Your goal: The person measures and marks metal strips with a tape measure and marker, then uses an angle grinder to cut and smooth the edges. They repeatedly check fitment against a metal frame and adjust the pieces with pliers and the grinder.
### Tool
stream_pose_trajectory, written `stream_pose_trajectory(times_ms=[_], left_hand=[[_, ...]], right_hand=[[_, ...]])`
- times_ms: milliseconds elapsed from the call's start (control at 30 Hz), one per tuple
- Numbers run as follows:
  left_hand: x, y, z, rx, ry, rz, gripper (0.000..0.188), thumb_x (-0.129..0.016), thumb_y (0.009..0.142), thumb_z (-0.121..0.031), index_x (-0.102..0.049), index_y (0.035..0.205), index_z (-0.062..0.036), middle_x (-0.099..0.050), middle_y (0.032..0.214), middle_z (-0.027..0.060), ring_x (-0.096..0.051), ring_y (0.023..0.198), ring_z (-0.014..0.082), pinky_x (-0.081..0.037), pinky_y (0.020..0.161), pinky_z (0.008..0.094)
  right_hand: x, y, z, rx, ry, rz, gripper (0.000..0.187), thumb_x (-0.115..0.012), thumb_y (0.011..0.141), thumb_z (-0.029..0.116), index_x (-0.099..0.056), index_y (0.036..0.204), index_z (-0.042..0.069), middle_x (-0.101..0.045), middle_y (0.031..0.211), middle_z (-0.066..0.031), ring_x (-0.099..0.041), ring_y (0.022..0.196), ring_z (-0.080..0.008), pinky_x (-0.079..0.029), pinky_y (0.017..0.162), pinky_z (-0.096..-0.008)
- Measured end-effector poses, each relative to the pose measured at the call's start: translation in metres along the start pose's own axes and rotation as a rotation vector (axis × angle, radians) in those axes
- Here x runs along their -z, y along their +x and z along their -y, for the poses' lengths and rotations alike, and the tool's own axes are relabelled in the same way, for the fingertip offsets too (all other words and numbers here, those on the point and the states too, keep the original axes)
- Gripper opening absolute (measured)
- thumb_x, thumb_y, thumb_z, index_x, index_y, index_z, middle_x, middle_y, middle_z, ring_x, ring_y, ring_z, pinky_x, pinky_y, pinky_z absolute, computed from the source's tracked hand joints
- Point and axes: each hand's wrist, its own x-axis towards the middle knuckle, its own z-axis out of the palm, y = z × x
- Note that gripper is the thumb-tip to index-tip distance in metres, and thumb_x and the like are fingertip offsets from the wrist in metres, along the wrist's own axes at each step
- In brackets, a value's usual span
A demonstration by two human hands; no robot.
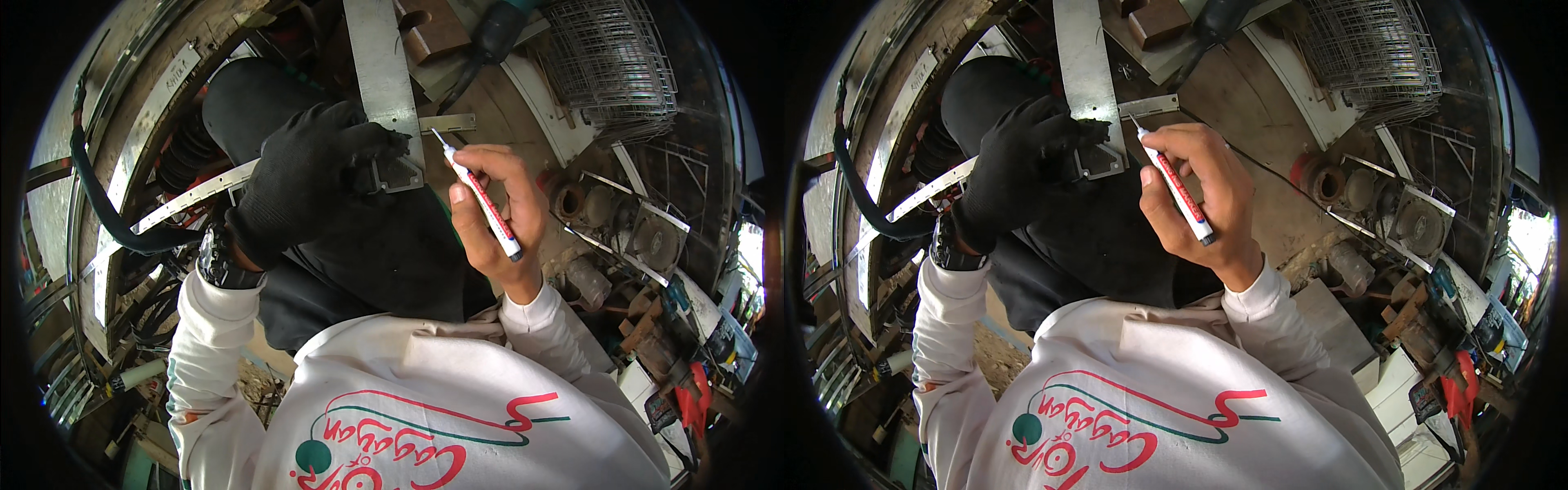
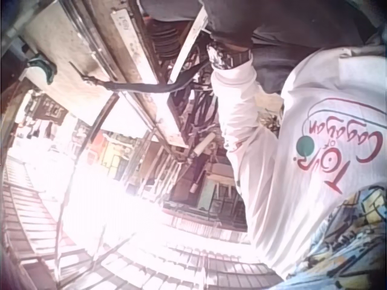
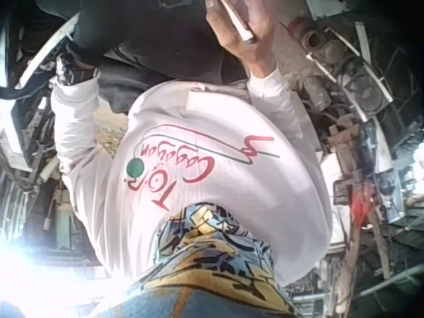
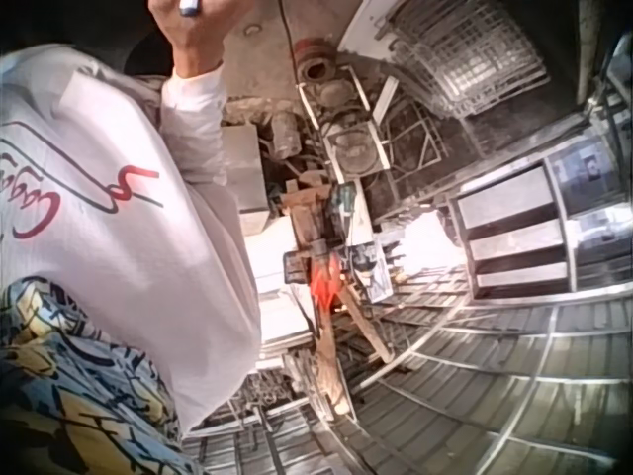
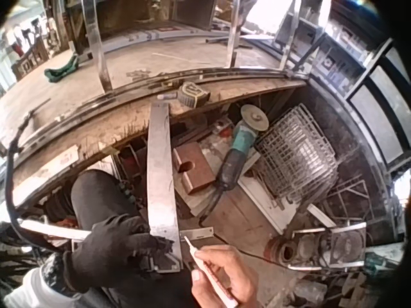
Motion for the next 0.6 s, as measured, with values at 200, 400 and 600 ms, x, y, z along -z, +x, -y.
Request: stream_pose_trajectory(times_ms=[200,400,600], left_hand=[[0.003,0.001,-0.002,0.025,-0.025,0.022,0.045,-0.086,0.070,-0.022,-0.076,0.115,-0.0204,-0.067,0.106,0.0080,-0.067,0.101,0.0354,-0.055,0.085,0.0461],[0.000,-0.001,0.000,0.004,-0.023,0.013,0.047,-0.086,0.070,-0.022,-0.076,0.115,-0.0209,-0.067,0.105,0.0073,-0.066,0.100,0.0357,-0.055,0.084,0.0463],[-0.003,-0.004,-0.001,-0.013,-0.035,0.015,0.047,-0.085,0.070,-0.020,-0.076,0.116,-0.0213,-0.066,0.104,0.0077,-0.065,0.100,0.0363,-0.054,0.083,0.0475]], right_hand=[[-0.011,0.006,-0.007,-0.011,-0.021,-0.002,0.033,-0.075,0.085,0.002,-0.070,0.117,0.003,-0.073,0.108,-0.0105,-0.065,0.076,-0.0171,-0.053,0.067,-0.0289],[-0.009,0.001,0.001,-0.028,-0.055,0.019,0.031,-0.075,0.084,0.002,-0.070,0.114,0.003,-0.072,0.104,-0.0107,-0.066,0.077,-0.0210,-0.054,0.067,-0.0323],[0.007,-0.016,0.008,-0.060,-0.047,0.120,0.030,-0.073,0.080,-0.001,-0.069,0.109,0.003,-0.071,0.101,-0.0127,-0.067,0.077,-0.0284,-0.055,0.076,-0.0389]])
